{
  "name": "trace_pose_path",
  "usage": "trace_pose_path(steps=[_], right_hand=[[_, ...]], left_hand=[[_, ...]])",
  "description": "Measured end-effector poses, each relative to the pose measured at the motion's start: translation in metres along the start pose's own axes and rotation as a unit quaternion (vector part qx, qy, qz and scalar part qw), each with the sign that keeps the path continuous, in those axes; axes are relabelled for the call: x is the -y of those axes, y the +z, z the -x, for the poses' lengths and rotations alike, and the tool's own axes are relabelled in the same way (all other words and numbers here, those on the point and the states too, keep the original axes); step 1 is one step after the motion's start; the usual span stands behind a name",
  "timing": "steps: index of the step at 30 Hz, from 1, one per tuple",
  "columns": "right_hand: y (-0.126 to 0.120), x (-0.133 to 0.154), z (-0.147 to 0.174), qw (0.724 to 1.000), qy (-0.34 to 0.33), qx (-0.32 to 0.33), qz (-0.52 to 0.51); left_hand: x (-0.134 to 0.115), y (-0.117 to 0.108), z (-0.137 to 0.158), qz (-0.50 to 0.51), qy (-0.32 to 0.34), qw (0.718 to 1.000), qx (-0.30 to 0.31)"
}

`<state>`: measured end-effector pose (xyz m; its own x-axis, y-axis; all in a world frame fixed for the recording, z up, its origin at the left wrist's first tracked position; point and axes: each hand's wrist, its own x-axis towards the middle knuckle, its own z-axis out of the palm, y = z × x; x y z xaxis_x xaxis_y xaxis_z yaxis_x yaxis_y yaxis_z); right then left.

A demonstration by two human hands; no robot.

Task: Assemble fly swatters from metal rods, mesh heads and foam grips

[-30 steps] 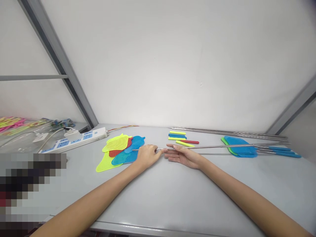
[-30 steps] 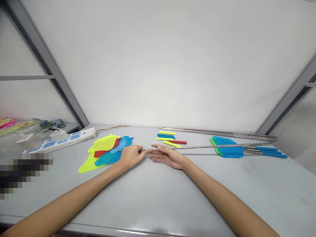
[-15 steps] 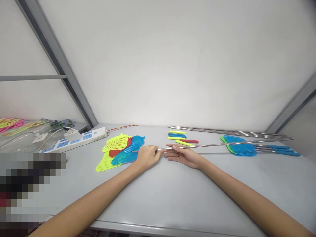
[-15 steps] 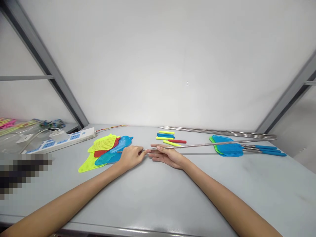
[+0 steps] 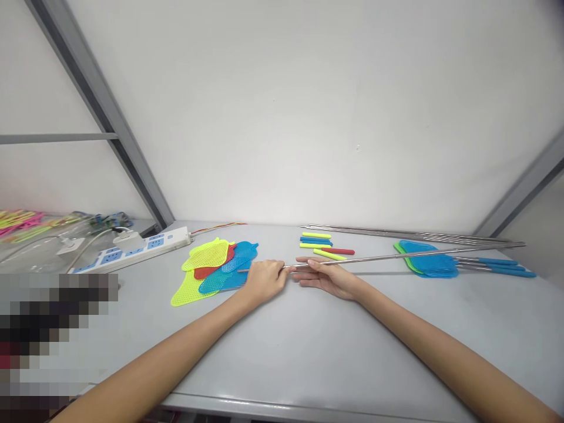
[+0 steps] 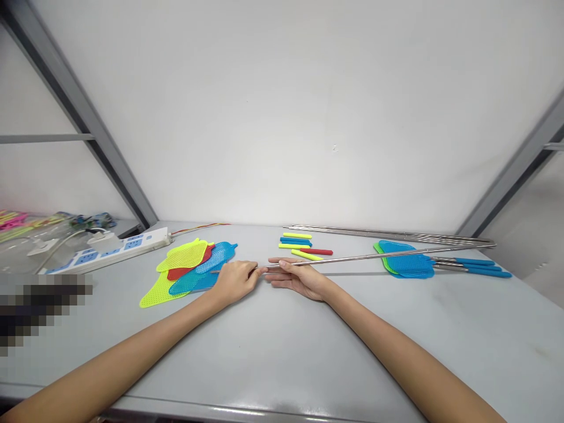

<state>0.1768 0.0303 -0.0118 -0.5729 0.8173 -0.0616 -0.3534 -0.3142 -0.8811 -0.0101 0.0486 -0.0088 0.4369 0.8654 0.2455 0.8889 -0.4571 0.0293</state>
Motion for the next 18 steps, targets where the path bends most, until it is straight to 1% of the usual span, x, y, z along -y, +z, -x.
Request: trace_pose_path(steps=[9,18], right_hand=[[-0.0014,-0.001,-0.0002,1.0,-0.005,0.013,-0.005],[-0.0032,-0.0019,-0.0015,1.0,-0.001,0.009,-0.004]], left_hand=[[0.0011,0.0022,0.0004,0.001,0.027,1.0,-0.006],[0.0034,0.004,-0.0007,0.006,0.03,0.999,-0.019]])
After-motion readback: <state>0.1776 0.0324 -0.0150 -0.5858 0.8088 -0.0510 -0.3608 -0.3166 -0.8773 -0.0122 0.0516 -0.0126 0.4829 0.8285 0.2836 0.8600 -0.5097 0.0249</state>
